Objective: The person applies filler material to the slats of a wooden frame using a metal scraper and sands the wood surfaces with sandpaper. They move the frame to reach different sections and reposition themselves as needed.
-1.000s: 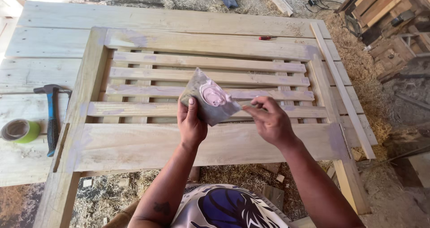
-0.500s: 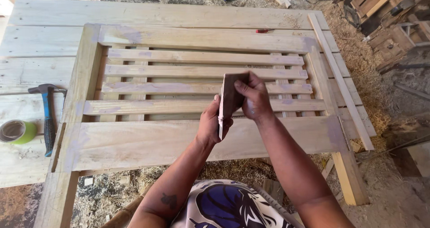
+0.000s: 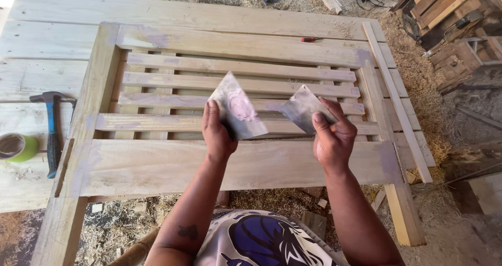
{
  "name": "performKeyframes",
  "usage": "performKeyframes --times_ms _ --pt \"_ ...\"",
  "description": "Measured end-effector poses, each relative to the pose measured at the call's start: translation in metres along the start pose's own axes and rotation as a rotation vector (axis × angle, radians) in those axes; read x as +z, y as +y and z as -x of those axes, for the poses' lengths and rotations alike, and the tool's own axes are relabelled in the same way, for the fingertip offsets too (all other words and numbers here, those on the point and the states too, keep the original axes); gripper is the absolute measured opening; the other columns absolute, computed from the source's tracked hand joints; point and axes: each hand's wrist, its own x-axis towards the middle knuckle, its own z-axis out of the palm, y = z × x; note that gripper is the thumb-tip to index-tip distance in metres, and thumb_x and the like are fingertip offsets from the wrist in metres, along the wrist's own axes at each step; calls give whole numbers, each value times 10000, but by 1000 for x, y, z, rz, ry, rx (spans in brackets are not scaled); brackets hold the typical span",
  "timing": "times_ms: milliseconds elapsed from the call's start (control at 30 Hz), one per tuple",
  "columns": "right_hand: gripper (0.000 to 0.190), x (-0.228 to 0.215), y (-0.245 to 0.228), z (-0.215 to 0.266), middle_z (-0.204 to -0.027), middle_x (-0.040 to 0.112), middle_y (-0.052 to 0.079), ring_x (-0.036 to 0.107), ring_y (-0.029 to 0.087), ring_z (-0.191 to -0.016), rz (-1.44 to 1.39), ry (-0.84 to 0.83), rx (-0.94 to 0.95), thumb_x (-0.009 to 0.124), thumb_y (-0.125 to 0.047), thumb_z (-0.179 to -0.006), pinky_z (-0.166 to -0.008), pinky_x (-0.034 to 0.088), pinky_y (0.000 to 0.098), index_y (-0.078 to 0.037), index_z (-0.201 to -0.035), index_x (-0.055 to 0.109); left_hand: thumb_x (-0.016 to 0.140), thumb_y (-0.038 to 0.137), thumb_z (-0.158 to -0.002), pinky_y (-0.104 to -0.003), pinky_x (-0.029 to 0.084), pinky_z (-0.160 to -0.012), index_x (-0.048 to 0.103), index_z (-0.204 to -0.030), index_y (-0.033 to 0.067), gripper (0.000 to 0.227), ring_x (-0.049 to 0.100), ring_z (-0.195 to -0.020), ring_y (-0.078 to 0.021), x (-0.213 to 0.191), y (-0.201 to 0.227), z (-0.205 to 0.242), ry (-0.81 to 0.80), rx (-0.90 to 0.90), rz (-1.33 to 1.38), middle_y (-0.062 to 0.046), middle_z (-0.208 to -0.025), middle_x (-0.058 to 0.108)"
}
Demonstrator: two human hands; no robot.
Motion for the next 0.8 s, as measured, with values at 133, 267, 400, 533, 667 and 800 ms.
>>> performKeyframes --times_ms 133,267,400,533,667,800 --pt "324 18 4 4 -1268 668 98 636 172 -1137 116 -163 -64 661 2 -1029 -960 603 327 -164 -1300 722 517 159 -1160 -294 470 -1013 526 -1312 5 216 558 -1111 -141 15 -13 9 -235 364 -251 -78 -1208 618" --pt "328 28 13 8 -1127 667 64 657 139 -997 583 -397 -262 647 -18 -1023 -812 657 259 -129 -1331 655 493 160 -1126 -275 453 -1023 513 -1301 20 225 551 -1109 -123 23 -9 15 -198 519 -382 -60 -1201 617" --pt "323 14 23 17 -1072 645 102 676 161 -895 785 -500 -79 645 -6 -977 -719 628 275 -108 -1279 698 496 155 -1129 -289 473 -1004 519 -1261 10 197 561 -1093 -126 14 3 20 -175 473 -260 -63 -1173 616" --pt "119 -25 33 10 -965 686 86 693 151 -801 606 -343 169 652 -139 -1032 -668 622 264 -125 -1133 715 517 154 -1143 -330 510 -991 536 -1259 26 173 592 -1085 -169 -3 3 23 -234 286 -189 -79 -1159 637" --pt "504 -28 32 -29 -1191 609 73 612 136 -1116 -27 -291 255 747 -353 -1012 -865 635 341 -44 -1376 586 522 154 -1028 -348 557 -984 548 -1320 88 301 663 -1093 -203 -3 -25 39 -184 -249 -58 -100 -1190 681" --pt "981 4 44 -22 -1094 669 111 660 151 -937 -66 -320 583 732 -534 -907 -789 575 281 -56 -1618 254 527 126 -1098 -354 537 -969 539 -1352 32 271 647 -1097 -190 12 -46 63 -239 -280 28 -112 -1224 671"
